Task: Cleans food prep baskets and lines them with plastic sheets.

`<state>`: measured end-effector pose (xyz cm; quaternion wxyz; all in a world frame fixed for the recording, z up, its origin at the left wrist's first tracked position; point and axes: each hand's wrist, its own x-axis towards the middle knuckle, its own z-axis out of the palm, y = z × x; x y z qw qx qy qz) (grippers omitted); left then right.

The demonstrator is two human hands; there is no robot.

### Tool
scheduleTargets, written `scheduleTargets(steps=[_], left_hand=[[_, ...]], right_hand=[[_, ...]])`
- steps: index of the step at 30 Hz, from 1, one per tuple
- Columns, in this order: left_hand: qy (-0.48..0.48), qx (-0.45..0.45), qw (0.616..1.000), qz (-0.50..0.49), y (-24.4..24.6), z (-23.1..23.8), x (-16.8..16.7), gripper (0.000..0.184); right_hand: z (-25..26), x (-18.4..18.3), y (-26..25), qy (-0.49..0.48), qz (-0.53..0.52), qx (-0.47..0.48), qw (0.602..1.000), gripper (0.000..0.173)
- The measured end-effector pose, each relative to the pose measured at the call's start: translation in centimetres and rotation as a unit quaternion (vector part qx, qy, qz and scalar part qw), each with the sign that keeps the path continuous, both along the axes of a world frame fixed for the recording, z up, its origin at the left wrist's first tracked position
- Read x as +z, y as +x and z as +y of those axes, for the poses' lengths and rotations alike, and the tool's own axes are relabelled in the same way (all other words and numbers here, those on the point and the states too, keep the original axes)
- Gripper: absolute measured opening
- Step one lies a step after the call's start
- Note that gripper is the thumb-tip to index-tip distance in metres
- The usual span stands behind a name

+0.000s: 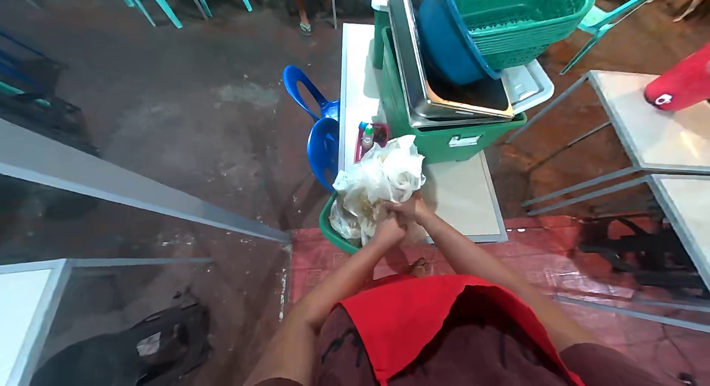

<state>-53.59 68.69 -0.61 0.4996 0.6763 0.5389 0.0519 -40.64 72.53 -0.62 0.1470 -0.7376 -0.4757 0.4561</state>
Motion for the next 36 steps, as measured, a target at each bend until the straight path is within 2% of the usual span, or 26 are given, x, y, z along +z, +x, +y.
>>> scheduleTargets(steps=[1,3,5,6,7,9,10,12,15,16,18,20,23,25,27,29,30,34,36], left_hand=[[-0.004,-0.034,0.999,0.005,0.4,-0.4,0.3,0.068],[0.002,-0.115,0.993,0.007,0.3,-0.9,0.2,0.073],[0.048,-0.171,0.984,-0.013,-1.1,-1.1,0.6,0.058],[0.085,-0.164,0.982,-0.033,-2.2,-1.3,0.8,0.046],[0.117,-0.125,0.983,-0.063,-3.7,-1.4,1.1,0.039],[0.185,0.048,0.976,-0.104,-6.9,-0.8,1.0,0.034],[0.204,0.138,0.964,-0.098,-8.2,0.1,0.6,0.038],[0.186,0.226,0.956,-0.032,-10.3,2.5,-0.9,0.055],[0.087,0.189,0.974,0.087,-10.9,5.4,-2.1,0.080],[0.071,0.169,0.976,0.120,-10.8,6.0,-2.2,0.080],[0.090,0.135,0.974,0.161,-10.5,6.9,-2.5,0.057],[0.143,0.097,0.969,0.178,-10.3,7.1,-2.6,0.035],[0.186,0.047,0.963,0.191,-9.2,6.8,-0.4,0.031],[0.131,0.038,0.977,0.162,-8.2,6.4,1.3,0.035],[0.024,0.078,0.996,0.043,-6.9,6.3,1.8,0.039],[-0.090,0.134,0.984,-0.078,-5.3,6.4,1.2,0.038],[-0.123,0.162,0.973,-0.106,-4.5,6.4,1.2,0.037],[-0.155,0.222,0.954,-0.131,-2.6,6.9,2.1,0.027],[-0.150,0.223,0.950,-0.158,-2.0,6.7,2.7,0.030]], right_hand=[[0.3,-0.5,-0.1,0.013,-0.033,-0.001,0.999,0.102],[0.5,-0.9,0.1,0.035,-0.081,-0.007,0.996,0.084],[0.3,0.4,0.5,0.056,-0.074,-0.028,0.995,0.064],[0.3,1.1,1.1,0.074,-0.062,-0.025,0.995,0.061],[0.3,1.6,2.1,0.092,-0.052,-0.020,0.994,0.059],[0.2,2.4,4.6,0.130,-0.026,-0.003,0.991,0.053],[0.0,2.7,5.9,0.151,0.004,0.002,0.989,0.051],[-0.6,2.6,7.3,0.193,0.083,-0.017,0.977,0.047],[-1.1,3.2,7.8,0.220,0.157,-0.032,0.962,0.045],[-1.3,3.3,7.8,0.224,0.172,-0.040,0.958,0.044],[-1.5,3.2,7.9,0.218,0.204,-0.063,0.952,0.041],[-1.9,2.2,7.8,0.216,0.197,-0.079,0.953,0.042],[-2.5,1.4,6.8,0.185,0.116,-0.123,0.968,0.052],[-2.9,0.9,5.7,0.179,0.059,-0.125,0.974,0.055],[-3.5,0.2,4.3,0.207,0.022,-0.092,0.974,0.053],[-3.8,-1.0,2.8,0.239,-0.008,-0.045,0.970,0.056],[-3.7,-1.4,2.2,0.233,-0.020,-0.017,0.972,0.061],[-2.2,-0.5,0.1,0.085,-0.097,0.089,0.988,0.097],[-1.9,-1.5,-0.3,0.128,-0.169,0.080,0.974,0.086]])
